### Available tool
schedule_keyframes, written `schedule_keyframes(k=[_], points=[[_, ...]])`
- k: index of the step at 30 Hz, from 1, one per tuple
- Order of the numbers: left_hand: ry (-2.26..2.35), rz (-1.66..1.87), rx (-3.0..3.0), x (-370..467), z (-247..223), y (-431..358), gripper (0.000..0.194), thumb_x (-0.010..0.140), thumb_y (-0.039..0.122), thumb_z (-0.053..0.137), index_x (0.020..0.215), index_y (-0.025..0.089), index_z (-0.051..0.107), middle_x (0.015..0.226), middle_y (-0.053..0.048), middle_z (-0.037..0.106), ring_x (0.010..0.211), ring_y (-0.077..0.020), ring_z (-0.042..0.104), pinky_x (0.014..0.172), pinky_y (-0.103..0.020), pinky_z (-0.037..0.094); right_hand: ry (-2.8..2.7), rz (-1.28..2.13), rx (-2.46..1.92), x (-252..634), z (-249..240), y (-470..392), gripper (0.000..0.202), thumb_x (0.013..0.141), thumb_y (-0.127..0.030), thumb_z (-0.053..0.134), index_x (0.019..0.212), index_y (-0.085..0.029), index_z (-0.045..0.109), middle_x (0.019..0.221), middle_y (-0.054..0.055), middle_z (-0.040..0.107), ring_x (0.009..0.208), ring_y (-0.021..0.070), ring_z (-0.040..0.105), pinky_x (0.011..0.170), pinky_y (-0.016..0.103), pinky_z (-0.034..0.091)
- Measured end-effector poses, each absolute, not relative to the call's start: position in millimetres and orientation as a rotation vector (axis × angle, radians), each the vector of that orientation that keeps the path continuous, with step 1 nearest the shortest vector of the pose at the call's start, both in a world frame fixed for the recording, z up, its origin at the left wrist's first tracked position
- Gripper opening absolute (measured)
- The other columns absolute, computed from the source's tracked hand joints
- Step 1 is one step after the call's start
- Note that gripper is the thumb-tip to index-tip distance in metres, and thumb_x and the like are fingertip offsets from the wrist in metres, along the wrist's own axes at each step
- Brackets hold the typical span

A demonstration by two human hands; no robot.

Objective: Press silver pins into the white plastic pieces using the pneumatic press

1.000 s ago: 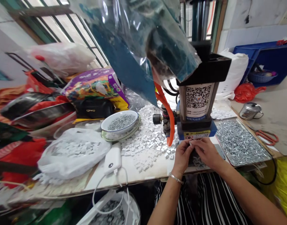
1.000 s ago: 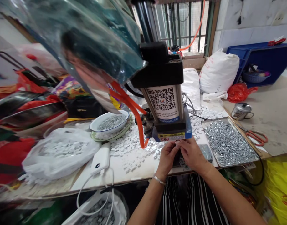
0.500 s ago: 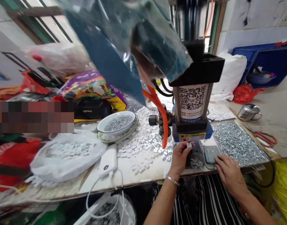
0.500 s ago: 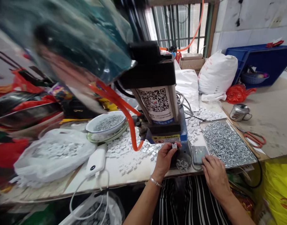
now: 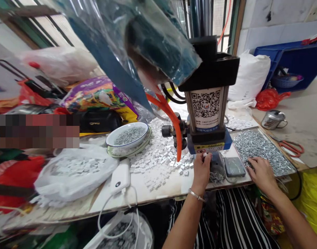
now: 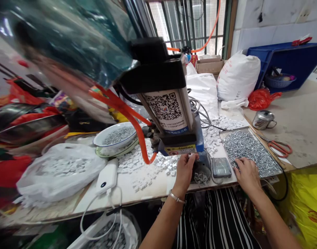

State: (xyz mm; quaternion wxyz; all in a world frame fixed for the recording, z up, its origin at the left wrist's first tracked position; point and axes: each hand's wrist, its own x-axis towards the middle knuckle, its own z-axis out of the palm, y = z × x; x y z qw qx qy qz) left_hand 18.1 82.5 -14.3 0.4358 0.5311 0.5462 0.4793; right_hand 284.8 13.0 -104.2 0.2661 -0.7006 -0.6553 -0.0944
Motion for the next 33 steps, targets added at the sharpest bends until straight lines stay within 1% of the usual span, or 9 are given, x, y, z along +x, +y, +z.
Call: schedule_keyframes(k=[5,11,17,20,23,25,27,30,33], points=[[1.292,1.191,1.426,12.1,-9.7,78.9,0.03,0.096,0.041,0.049,0.087,0.019,0.067,0.092,-0.006,0.072,0.092,-0.0211,0.063,0.086,-0.034,0.046,-1.798,-0.217,-1.852,288.0,-111.7,12.3,0.02,0.096,-0.024,0.049,0.084,-0.021,0.064,0.093,0.011,0.065,0.091,0.0272,0.055,0.08,0.04,0.043],[1.467,1.199,1.651,-14.5,-14.4,66.7,0.015,0.092,0.033,0.057,0.1,0.022,0.063,0.097,-0.005,0.071,0.095,-0.0231,0.065,0.088,-0.037,0.048,-1.772,-0.198,-1.764,297.2,-109.1,9.8,0.013,0.095,-0.023,0.048,0.089,-0.021,0.06,0.093,0.01,0.062,0.09,0.0268,0.054,0.083,0.041,0.043],[1.677,0.937,2.157,-17.2,-9.9,50.6,0.005,0.086,0.024,0.063,0.087,0.022,0.059,0.084,-0.004,0.067,0.083,-0.0247,0.063,0.083,-0.04,0.044,-1.757,-0.185,-1.77,299.2,-103.7,10.3,0.016,0.092,-0.022,0.047,0.076,-0.024,0.05,0.08,0.008,0.058,0.081,0.0265,0.052,0.079,0.041,0.042],[1.761,0.805,2.226,-5.0,-2.9,51.2,0.01,0.086,0.023,0.065,0.082,0.022,0.056,0.079,-0.003,0.065,0.08,-0.0244,0.063,0.083,-0.04,0.042,-1.707,-0.155,-1.75,299.0,-99.3,12.0,0.019,0.093,-0.026,0.047,0.074,-0.025,0.049,0.077,0.007,0.058,0.079,0.0259,0.053,0.077,0.04,0.043],[1.836,0.725,2.174,4.1,1.3,59.2,0.019,0.084,0.025,0.071,0.076,0.021,0.054,0.071,-0.001,0.061,0.076,-0.0243,0.062,0.081,-0.039,0.039,-1.621,-0.1,-1.725,298.0,-91.9,9.9,0.022,0.094,-0.034,0.049,0.074,-0.024,0.052,0.084,0.008,0.063,0.084,0.0257,0.058,0.08,0.039,0.045],[1.846,0.724,2.122,4.9,2.1,63.8,0.024,0.082,0.026,0.074,0.072,0.022,0.053,0.066,0.001,0.057,0.073,-0.0232,0.06,0.078,-0.038,0.037,-1.544,-0.054,-1.718,296.9,-85.4,6.3,0.023,0.093,-0.039,0.051,0.076,-0.024,0.055,0.09,0.009,0.067,0.091,0.0268,0.06,0.085,0.04,0.046],[1.803,0.767,2.075,1.5,2.1,63.5,0.026,0.083,0.025,0.073,0.069,0.022,0.052,0.064,0.002,0.056,0.069,-0.0215,0.058,0.076,-0.036,0.035,-1.442,0.007,-1.767,295.6,-78.9,1.7,0.026,0.093,-0.044,0.051,0.079,-0.024,0.058,0.087,0.009,0.068,0.087,0.0269,0.062,0.083,0.039,0.047],[1.637,0.824,2.025,-6.7,2.9,51.6,0.018,0.087,0.022,0.067,0.072,0.021,0.058,0.071,0.0,0.063,0.073,-0.0212,0.059,0.075,-0.035,0.036,-1.245,0.196,-1.856,291.9,-70.4,-4.6,0.032,0.094,-0.053,0.051,0.088,-0.023,0.06,0.076,0.006,0.069,0.069,0.0234,0.063,0.07,0.034,0.047],[1.432,0.792,2.033,-11.0,3.7,32.7,0.005,0.089,0.019,0.063,0.087,0.023,0.066,0.087,-0.002,0.069,0.083,-0.0217,0.062,0.082,-0.037,0.038,-1.139,0.313,-1.872,283.2,-62.7,-7.3,0.038,0.091,-0.059,0.056,0.094,-0.021,0.06,0.07,0.003,0.068,0.063,0.0211,0.062,0.064,0.031,0.045]])
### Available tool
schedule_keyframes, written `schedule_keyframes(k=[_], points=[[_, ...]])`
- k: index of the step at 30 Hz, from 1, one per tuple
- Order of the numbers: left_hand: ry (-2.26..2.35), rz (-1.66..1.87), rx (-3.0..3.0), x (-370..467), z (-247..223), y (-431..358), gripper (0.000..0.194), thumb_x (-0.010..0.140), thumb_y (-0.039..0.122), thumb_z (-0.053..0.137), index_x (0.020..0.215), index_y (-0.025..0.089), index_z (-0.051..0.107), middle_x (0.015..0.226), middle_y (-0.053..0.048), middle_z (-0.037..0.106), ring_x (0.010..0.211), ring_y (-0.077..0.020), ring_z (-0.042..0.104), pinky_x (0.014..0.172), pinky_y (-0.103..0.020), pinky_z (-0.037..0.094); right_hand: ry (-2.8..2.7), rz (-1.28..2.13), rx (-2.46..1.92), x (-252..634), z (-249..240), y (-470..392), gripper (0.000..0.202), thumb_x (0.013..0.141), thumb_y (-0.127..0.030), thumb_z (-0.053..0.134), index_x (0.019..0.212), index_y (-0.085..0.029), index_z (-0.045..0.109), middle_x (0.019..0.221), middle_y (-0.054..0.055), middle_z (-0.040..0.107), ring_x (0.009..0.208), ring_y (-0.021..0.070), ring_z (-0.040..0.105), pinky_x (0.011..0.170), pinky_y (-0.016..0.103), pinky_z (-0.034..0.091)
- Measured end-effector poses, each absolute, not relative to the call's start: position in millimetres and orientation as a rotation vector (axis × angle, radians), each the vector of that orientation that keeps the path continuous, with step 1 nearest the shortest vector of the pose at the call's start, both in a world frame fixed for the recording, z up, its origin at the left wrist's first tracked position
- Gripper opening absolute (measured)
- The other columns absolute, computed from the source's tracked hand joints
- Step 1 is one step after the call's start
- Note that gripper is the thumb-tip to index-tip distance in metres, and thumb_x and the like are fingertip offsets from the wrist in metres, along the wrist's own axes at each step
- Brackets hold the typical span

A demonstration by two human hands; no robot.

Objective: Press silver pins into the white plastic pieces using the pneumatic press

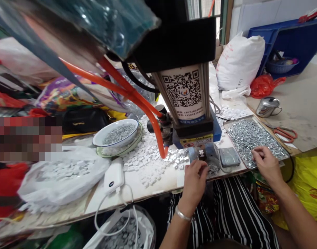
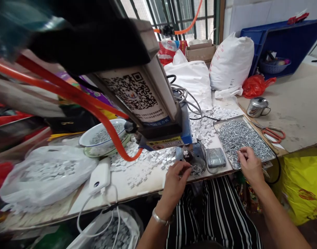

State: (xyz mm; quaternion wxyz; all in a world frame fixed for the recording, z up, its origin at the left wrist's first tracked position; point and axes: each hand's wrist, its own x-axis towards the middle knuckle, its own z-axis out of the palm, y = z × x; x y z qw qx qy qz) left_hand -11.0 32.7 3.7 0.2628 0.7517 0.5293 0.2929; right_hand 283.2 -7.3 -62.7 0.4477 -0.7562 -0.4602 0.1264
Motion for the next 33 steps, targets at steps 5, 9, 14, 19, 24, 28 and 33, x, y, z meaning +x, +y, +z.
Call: schedule_keyframes(k=[5,9,14,19,24,28,33], points=[[1.349,0.744,2.069,-4.6,-2.5,18.0,0.014,0.089,0.014,0.058,0.091,0.022,0.069,0.092,-0.004,0.07,0.089,-0.023,0.062,0.086,-0.039,0.038,-1.242,0.531,-1.709,252.5,-48.9,-6.1,0.041,0.089,-0.061,0.06,0.079,-0.021,0.06,0.07,0.001,0.064,0.064,0.018,0.058,0.061,0.029,0.044],[1.356,0.86,1.842,-1.2,-9.5,22.3,0.012,0.087,0.015,0.058,0.082,0.02,0.068,0.086,-0.003,0.069,0.084,-0.0211,0.061,0.08,-0.035,0.042,-1.154,0.929,-1.493,214.1,-35.8,-7.7,0.043,0.085,-0.061,0.066,0.092,-0.019,0.069,0.075,0.004,0.071,0.063,0.0193,0.063,0.058,0.031,0.051],[1.325,0.935,1.532,-3.7,-12.2,21.4,0.009,0.087,0.022,0.058,0.083,0.02,0.065,0.084,-0.002,0.068,0.081,-0.0194,0.061,0.075,-0.031,0.046,-1.032,1.205,-1.27,170.6,-19.9,-7.4,0.041,0.083,-0.059,0.072,0.09,-0.019,0.067,0.07,0.003,0.07,0.057,0.0166,0.062,0.054,0.029,0.052],[1.337,0.907,1.749,-4.0,-10.3,14.9,0.016,0.082,0.009,0.059,0.087,0.021,0.068,0.09,-0.004,0.067,0.088,-0.0213,0.06,0.082,-0.035,0.045,-1.089,1.177,-1.269,157.1,-16.7,-1.5,0.038,0.087,-0.057,0.068,0.086,-0.02,0.068,0.073,0.002,0.069,0.061,0.0156,0.06,0.054,0.026,0.047],[1.308,0.954,1.581,-1.9,-12.7,16.3,0.01,0.085,0.015,0.059,0.082,0.02,0.067,0.087,-0.003,0.066,0.084,-0.0199,0.06,0.078,-0.032,0.046,-1.167,1.085,-1.316,155.2,-17.8,-1.7,0.035,0.09,-0.054,0.065,0.086,-0.02,0.067,0.071,0.001,0.064,0.064,0.0161,0.057,0.057,0.026,0.045],[1.265,0.977,1.395,-1.2,-14.0,17.1,0.006,0.085,0.022,0.062,0.084,0.019,0.067,0.086,-0.003,0.066,0.083,-0.0192,0.06,0.077,-0.031,0.047,-1.233,1.016,-1.327,151.2,-14.2,-0.7,0.031,0.093,-0.049,0.06,0.086,-0.02,0.066,0.072,0.001,0.063,0.067,0.0164,0.057,0.06,0.026,0.045],[1.244,0.998,1.38,-2.4,-10.8,15.1,0.005,0.084,0.023,0.064,0.082,0.02,0.066,0.085,-0.002,0.067,0.083,-0.0187,0.06,0.077,-0.03,0.047,-1.401,0.872,-1.363,146.1,-11.0,3.1,0.026,0.096,-0.042,0.056,0.086,-0.021,0.065,0.077,0.001,0.066,0.072,0.0178,0.06,0.067,0.028,0.046]])
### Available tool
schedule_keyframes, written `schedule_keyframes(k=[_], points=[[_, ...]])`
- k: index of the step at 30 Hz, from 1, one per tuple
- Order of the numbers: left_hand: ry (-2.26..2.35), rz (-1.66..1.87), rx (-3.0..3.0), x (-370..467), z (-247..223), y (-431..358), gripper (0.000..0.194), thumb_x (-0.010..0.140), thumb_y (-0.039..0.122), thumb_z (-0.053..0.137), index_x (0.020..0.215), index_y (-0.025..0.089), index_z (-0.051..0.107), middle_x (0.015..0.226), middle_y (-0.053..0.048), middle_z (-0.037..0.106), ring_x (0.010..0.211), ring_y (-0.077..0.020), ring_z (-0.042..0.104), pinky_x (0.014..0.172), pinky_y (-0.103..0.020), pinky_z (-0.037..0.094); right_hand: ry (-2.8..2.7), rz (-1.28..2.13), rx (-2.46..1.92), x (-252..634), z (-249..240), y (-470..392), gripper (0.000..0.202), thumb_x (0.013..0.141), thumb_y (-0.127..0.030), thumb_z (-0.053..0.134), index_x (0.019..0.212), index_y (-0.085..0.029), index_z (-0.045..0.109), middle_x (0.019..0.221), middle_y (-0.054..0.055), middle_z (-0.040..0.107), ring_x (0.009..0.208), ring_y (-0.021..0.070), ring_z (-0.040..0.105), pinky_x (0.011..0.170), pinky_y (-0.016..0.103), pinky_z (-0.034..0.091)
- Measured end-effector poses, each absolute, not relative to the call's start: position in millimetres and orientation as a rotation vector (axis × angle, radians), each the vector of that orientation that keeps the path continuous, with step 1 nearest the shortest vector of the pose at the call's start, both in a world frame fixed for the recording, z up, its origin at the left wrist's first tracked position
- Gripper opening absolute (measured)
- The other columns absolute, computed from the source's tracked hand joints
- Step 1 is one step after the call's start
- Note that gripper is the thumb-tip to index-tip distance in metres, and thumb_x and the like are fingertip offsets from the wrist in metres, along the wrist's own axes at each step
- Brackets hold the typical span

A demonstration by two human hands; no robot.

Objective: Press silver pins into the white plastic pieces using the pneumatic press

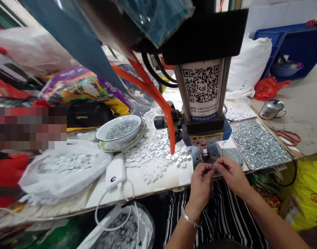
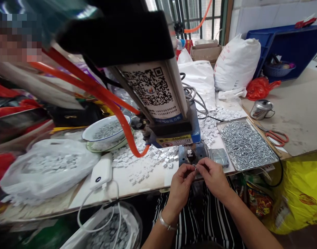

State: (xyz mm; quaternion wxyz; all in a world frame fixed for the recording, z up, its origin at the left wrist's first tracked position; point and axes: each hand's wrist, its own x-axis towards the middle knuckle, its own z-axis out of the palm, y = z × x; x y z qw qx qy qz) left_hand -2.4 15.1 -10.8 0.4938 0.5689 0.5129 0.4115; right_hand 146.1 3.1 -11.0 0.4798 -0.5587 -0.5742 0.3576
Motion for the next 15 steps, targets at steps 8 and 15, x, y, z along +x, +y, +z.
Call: schedule_keyframes(k=[8,15], points=[[1.343,0.993,1.747,-5.2,-3.5,15.6,0.013,0.092,0.019,0.055,0.086,0.022,0.066,0.09,-0.003,0.067,0.088,-0.0215,0.06,0.084,-0.036,0.044,-1.538,0.821,-1.357,149.4,-6.3,3.1,0.027,0.098,-0.043,0.053,0.086,-0.022,0.066,0.078,0.003,0.067,0.072,0.0188,0.06,0.067,0.029,0.046],[1.246,0.939,1.738,-4.4,-0.7,16.5,0.011,0.09,0.017,0.054,0.083,0.021,0.062,0.091,-0.003,0.064,0.089,-0.0212,0.058,0.083,-0.034,0.042,-1.442,0.897,-1.369,149.5,-8.8,3.8,0.027,0.096,-0.042,0.057,0.084,-0.02,0.067,0.074,0.001,0.066,0.069,0.0176,0.059,0.064,0.027,0.045]])
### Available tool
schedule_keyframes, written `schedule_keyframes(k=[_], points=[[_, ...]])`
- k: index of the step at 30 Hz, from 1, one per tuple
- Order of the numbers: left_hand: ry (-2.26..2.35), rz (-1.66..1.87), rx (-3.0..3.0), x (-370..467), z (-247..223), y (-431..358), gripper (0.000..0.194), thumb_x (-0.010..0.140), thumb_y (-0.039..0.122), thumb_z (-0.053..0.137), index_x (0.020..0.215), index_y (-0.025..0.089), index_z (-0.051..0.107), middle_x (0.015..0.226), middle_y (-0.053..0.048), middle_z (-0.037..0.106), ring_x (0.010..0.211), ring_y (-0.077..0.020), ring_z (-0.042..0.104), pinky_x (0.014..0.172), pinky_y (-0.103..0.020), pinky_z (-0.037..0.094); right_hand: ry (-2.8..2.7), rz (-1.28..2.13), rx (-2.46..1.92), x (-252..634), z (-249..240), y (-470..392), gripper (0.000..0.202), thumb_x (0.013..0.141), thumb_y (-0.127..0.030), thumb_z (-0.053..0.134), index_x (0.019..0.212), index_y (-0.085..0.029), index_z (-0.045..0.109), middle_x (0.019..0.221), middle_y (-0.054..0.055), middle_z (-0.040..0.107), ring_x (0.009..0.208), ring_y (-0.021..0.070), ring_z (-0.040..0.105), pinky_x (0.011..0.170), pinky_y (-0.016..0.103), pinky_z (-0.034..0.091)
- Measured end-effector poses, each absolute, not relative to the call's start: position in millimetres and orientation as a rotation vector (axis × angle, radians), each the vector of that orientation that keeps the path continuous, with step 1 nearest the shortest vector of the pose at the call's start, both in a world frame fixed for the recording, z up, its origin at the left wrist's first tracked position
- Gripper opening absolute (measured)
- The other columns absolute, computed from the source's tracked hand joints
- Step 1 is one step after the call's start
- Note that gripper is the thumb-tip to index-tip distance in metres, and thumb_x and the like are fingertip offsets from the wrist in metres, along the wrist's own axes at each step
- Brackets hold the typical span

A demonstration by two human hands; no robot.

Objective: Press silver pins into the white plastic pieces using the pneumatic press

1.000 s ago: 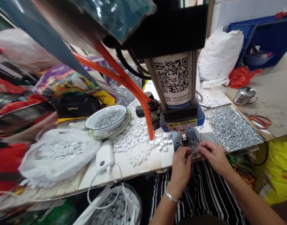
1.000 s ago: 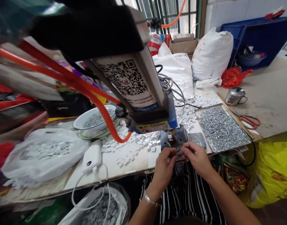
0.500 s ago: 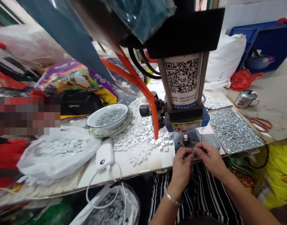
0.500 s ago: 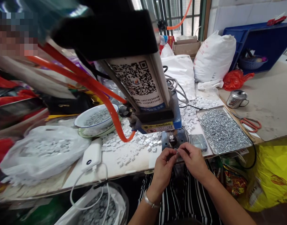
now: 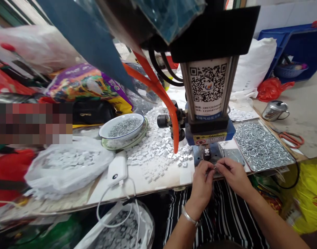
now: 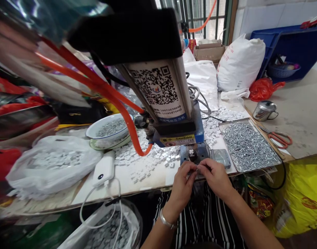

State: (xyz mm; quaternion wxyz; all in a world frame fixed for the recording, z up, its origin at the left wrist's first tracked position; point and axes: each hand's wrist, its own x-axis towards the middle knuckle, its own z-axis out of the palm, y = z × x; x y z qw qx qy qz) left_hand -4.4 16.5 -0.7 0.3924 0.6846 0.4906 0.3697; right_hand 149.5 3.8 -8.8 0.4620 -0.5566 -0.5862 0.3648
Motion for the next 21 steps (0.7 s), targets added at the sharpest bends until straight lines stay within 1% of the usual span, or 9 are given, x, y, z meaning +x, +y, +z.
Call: schedule_keyframes(k=[2,4,9,13,15,16,18,20,21], points=[[1.205,0.951,1.63,-4.2,-1.2,17.0,0.01,0.09,0.02,0.054,0.084,0.021,0.061,0.088,-0.003,0.062,0.085,-0.0202,0.057,0.078,-0.032,0.044,-1.43,0.845,-1.353,147.0,-10.9,3.0,0.026,0.097,-0.042,0.057,0.087,-0.021,0.069,0.078,0.002,0.068,0.072,0.0186,0.061,0.067,0.028,0.047],[1.176,0.945,1.6,-4.5,-1.1,17.6,0.012,0.092,0.024,0.053,0.084,0.021,0.062,0.086,-0.003,0.061,0.084,-0.0197,0.057,0.077,-0.031,0.044,-1.452,0.775,-1.337,146.8,-11.6,2.4,0.026,0.098,-0.041,0.056,0.089,-0.021,0.069,0.083,0.004,0.07,0.077,0.0198,0.063,0.071,0.03,0.048],[1.225,0.937,1.714,-5.1,-0.5,16.3,0.019,0.094,0.027,0.052,0.081,0.021,0.066,0.089,-0.004,0.062,0.089,-0.0212,0.055,0.084,-0.034,0.042,-1.64,0.756,-1.313,154.5,-8.6,3.0,0.025,0.1,-0.038,0.054,0.087,-0.022,0.069,0.081,0.004,0.068,0.075,0.0199,0.063,0.071,0.031,0.049],[1.106,0.937,1.434,-3.4,-2.2,10.3,0.032,0.098,0.038,0.049,0.073,0.019,0.057,0.074,-0.001,0.054,0.074,-0.0173,0.051,0.073,-0.03,0.042,-1.654,0.763,-1.171,154.2,-10.7,2.5,0.019,0.101,-0.033,0.055,0.102,-0.023,0.072,0.096,0.007,0.069,0.09,0.0213,0.065,0.081,0.034,0.052],[1.043,0.922,1.358,-5.2,-3.9,8.7,0.039,0.099,0.043,0.046,0.07,0.019,0.054,0.069,0.001,0.051,0.069,-0.0158,0.049,0.069,-0.028,0.042,-1.637,0.738,-1.1,151.7,-13.5,1.5,0.017,0.1,-0.031,0.057,0.103,-0.023,0.072,0.097,0.007,0.068,0.091,0.0206,0.065,0.082,0.034,0.052],[1.039,0.912,1.383,-7.6,-5.3,9.4,0.039,0.099,0.043,0.046,0.07,0.018,0.055,0.069,0.001,0.052,0.069,-0.0158,0.05,0.069,-0.028,0.042,-1.631,0.73,-1.087,150.7,-14.8,1.1,0.016,0.1,-0.03,0.058,0.1,-0.023,0.072,0.094,0.006,0.067,0.089,0.0199,0.064,0.081,0.033,0.052],[1.141,0.919,1.542,-15.8,-9.6,15.4,0.035,0.1,0.038,0.047,0.074,0.018,0.06,0.075,-0.002,0.058,0.075,-0.0175,0.055,0.073,-0.029,0.043,-1.612,0.721,-1.102,149.6,-16.6,0.5,0.014,0.099,-0.029,0.059,0.095,-0.023,0.071,0.091,0.004,0.067,0.086,0.0189,0.064,0.079,0.031,0.051],[1.408,0.931,1.771,-27.2,-16.0,28.3,0.025,0.099,0.025,0.046,0.086,0.018,0.067,0.088,-0.006,0.064,0.085,-0.0205,0.058,0.08,-0.033,0.043,-1.593,0.717,-1.14,149.5,-17.2,0.2,0.013,0.099,-0.029,0.059,0.094,-0.023,0.07,0.09,0.004,0.066,0.085,0.019,0.063,0.078,0.031,0.05],[1.581,0.904,1.887,-33.1,-19.6,36.7,0.025,0.098,0.018,0.044,0.093,0.019,0.069,0.093,-0.008,0.066,0.089,-0.0221,0.059,0.082,-0.035,0.042,-1.587,0.713,-1.153,149.4,-17.0,0.0,0.013,0.099,-0.029,0.059,0.093,-0.023,0.069,0.089,0.004,0.066,0.085,0.0191,0.062,0.077,0.031,0.05]])
